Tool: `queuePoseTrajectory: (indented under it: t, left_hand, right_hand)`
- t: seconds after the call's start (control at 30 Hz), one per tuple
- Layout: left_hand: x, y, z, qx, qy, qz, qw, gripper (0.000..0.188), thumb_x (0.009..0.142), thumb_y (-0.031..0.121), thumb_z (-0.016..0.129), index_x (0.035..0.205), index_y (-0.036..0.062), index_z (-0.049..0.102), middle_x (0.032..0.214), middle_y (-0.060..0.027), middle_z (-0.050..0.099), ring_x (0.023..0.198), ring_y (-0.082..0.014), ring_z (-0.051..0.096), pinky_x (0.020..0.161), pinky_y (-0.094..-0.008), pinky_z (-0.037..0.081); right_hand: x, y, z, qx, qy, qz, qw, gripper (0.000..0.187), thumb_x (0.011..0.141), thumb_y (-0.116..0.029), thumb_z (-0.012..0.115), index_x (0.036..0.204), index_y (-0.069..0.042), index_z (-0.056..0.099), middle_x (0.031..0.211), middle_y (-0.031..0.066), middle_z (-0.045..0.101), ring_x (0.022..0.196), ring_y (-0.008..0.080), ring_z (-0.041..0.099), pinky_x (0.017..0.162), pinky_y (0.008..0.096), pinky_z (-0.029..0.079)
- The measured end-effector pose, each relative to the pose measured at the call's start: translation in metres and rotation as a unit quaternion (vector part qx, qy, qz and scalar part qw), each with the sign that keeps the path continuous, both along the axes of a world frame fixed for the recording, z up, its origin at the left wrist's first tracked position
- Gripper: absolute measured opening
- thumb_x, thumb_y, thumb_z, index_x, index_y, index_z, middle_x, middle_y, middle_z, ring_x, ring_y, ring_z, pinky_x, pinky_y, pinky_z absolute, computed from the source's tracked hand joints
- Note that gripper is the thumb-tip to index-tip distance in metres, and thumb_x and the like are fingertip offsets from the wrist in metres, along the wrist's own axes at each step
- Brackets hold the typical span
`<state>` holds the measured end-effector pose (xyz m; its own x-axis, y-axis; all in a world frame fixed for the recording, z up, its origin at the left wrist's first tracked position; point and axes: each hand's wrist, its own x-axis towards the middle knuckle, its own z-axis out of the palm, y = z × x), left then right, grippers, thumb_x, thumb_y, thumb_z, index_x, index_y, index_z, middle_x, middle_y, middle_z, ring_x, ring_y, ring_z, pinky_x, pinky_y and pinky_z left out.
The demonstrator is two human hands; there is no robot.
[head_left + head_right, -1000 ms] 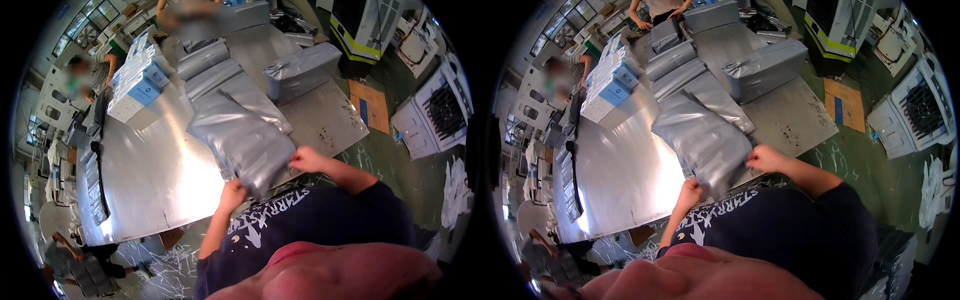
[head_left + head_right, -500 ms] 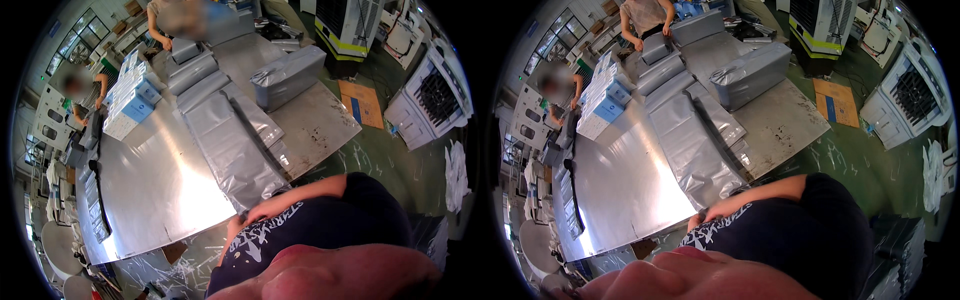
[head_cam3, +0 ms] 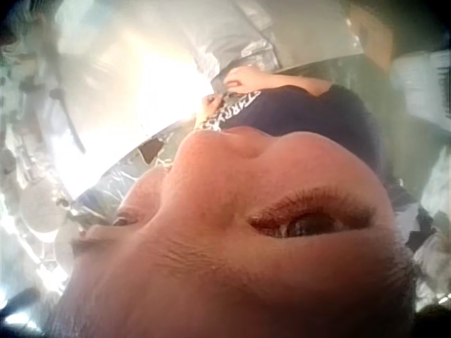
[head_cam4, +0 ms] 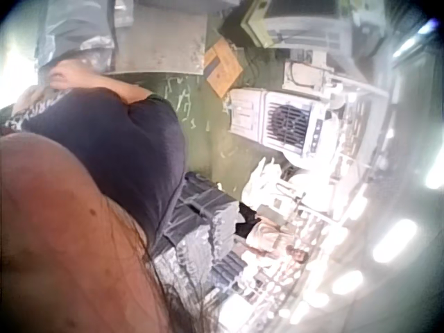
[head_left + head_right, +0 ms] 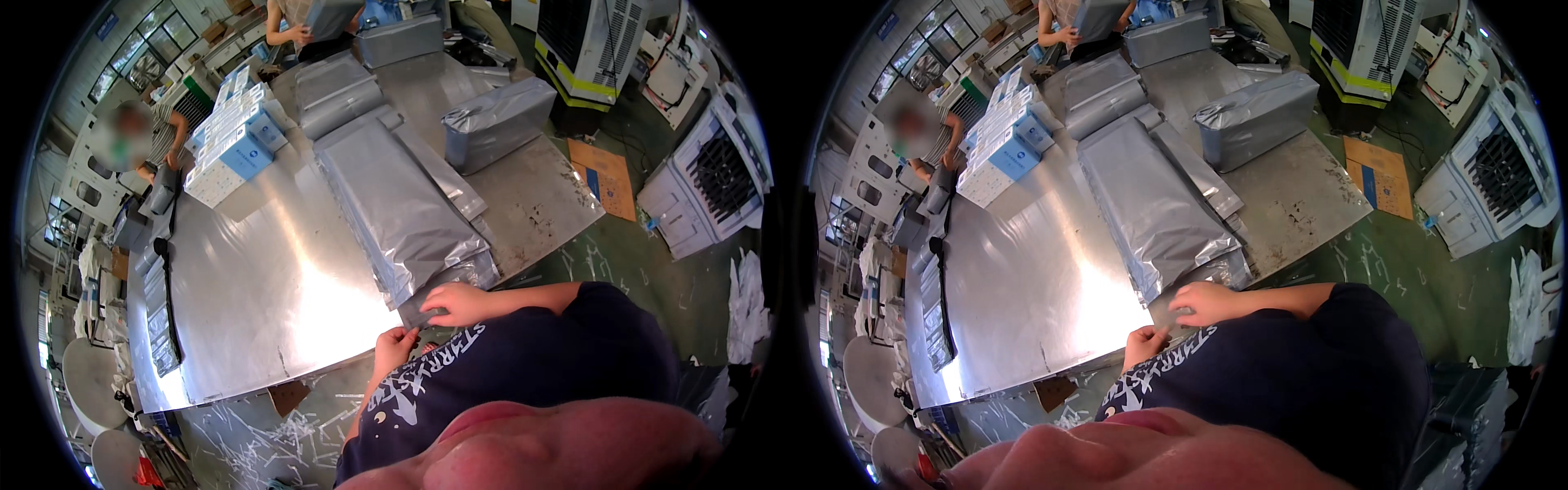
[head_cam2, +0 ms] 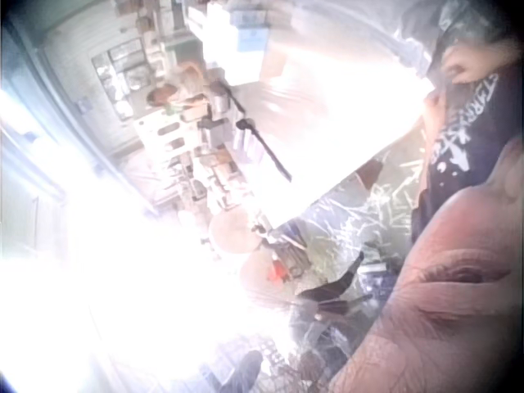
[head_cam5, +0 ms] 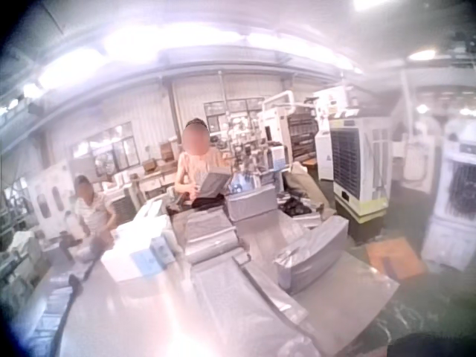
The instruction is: The person repeatedly picks up small white boxes and places them into grey plastic shipping bags on a metal table. They fold the top of the bags over the boxes to seal them and move the finished packages to a stack on the right side of the table.
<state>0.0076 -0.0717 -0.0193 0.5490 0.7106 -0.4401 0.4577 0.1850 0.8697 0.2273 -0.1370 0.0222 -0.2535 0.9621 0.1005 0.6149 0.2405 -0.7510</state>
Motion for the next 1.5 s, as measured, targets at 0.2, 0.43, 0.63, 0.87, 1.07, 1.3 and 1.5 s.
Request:
queuePoseTrajectory:
  t: [0.2, 0.43, 0.63, 0.87, 1.07, 1.3, 1.5]
  left_hand:
    - [0.009, 0.016, 0.009, 0.001, -0.101, -0.081, 0.992, 0.014, 0.087, 0.01, 0.062, 0.084, -0.003, 0.067, 0.072, -0.0036, 0.065, 0.065, -0.0081, 0.056, 0.061, -0.0217, 0.044]
    - [-0.011, 0.036, 0.031, -0.012, 0.022, -0.128, 0.991, 0.016, 0.081, 0.012, 0.068, 0.085, -0.0042, 0.068, 0.074, -0.008, 0.068, 0.069, -0.014, 0.062, 0.069, -0.0259, 0.049]
    - [-0.049, 0.052, 0.068, 0.463, 0.094, -0.168, 0.865, 0.061, 0.064, 0.014, 0.079, 0.12, 0.0072, 0.056, 0.115, -0.0144, 0.059, 0.103, -0.0282, 0.057, 0.087, -0.0395, 0.045]
    - [0.039, 0.069, 0.086, 0.613, 0.136, -0.441, 0.641, 0.054, 0.071, 0.01, 0.06, 0.122, 0.0281, 0.056, 0.139, -0.0084, 0.041, 0.128, -0.0277, 0.038, 0.104, -0.0508, 0.027]
    - [0.037, 0.026, 0.053, 0.07, -0.233, 0.113, 0.963, 0.036, 0.096, 0.023, 0.042, 0.09, -0.0065, 0.062, 0.083, -0.0136, 0.066, 0.081, -0.0201, 0.064, 0.072, -0.0302, 0.05]
    - [0.034, 0.027, 0.006, -0.266, -0.084, 0.181, 0.943, 0.037, 0.085, 0.026, 0.053, 0.108, -0.0023, 0.053, 0.085, -0.0134, 0.063, 0.075, -0.0233, 0.062, 0.059, -0.0352, 0.05]
    - [0.033, 0.056, 0.037, 0.15, 0.003, 0.019, 0.988, 0.063, 0.078, 0.025, 0.068, 0.132, 0.003, 0.042, 0.127, -0.0245, 0.036, 0.111, -0.0315, 0.041, 0.09, -0.0373, 0.035]
  right_hand:
    - [-0.026, 0.03, -0.008, -0.023, 0.102, 0.014, 0.994, 0.022, 0.083, -0.021, 0.063, 0.095, -0.003, 0.062, 0.092, 0.0092, 0.063, 0.089, 0.021, 0.059, 0.079, 0.0335, 0.046]
    - [0.062, -0.043, -0.008, -0.285, 0.619, -0.047, 0.731, 0.018, 0.094, -0.014, 0.047, 0.076, -0.008, 0.046, 0.06, -0.0009, 0.046, 0.053, 0.0092, 0.041, 0.049, 0.0247, 0.034]
    - [0.187, -0.266, -0.04, -0.643, -0.15, -0.082, 0.747, 0.025, 0.09, -0.017, 0.049, 0.114, -0.012, 0.054, 0.101, 0.0076, 0.056, 0.085, 0.0203, 0.054, 0.071, 0.0319, 0.045]
    - [0.136, -0.022, 0.062, 0.154, -0.392, 0.143, 0.896, 0.031, 0.08, -0.015, 0.054, 0.111, -0.017, 0.059, 0.124, 0.004, 0.054, 0.126, 0.0247, 0.042, 0.094, 0.0427, 0.04]
    - [0.109, -0.024, 0.028, -0.138, 0.224, -0.299, 0.917, 0.027, 0.091, -0.025, 0.055, 0.075, -0.004, 0.062, 0.069, 0.0031, 0.06, 0.07, 0.0124, 0.056, 0.062, 0.0283, 0.044]
    - [0.122, -0.014, -0.047, -0.039, 0.068, -0.391, 0.917, 0.021, 0.085, -0.019, 0.064, 0.094, -0.001, 0.058, 0.088, 0.0094, 0.06, 0.068, 0.0125, 0.055, 0.06, 0.0297, 0.045]
    - [0.096, 0.012, -0.002, -0.136, 0.503, -0.283, 0.806, 0.058, 0.089, -0.016, 0.058, 0.137, 0.003, 0.032, 0.129, 0.0167, 0.048, 0.119, 0.0226, 0.045, 0.1, 0.0316, 0.036]
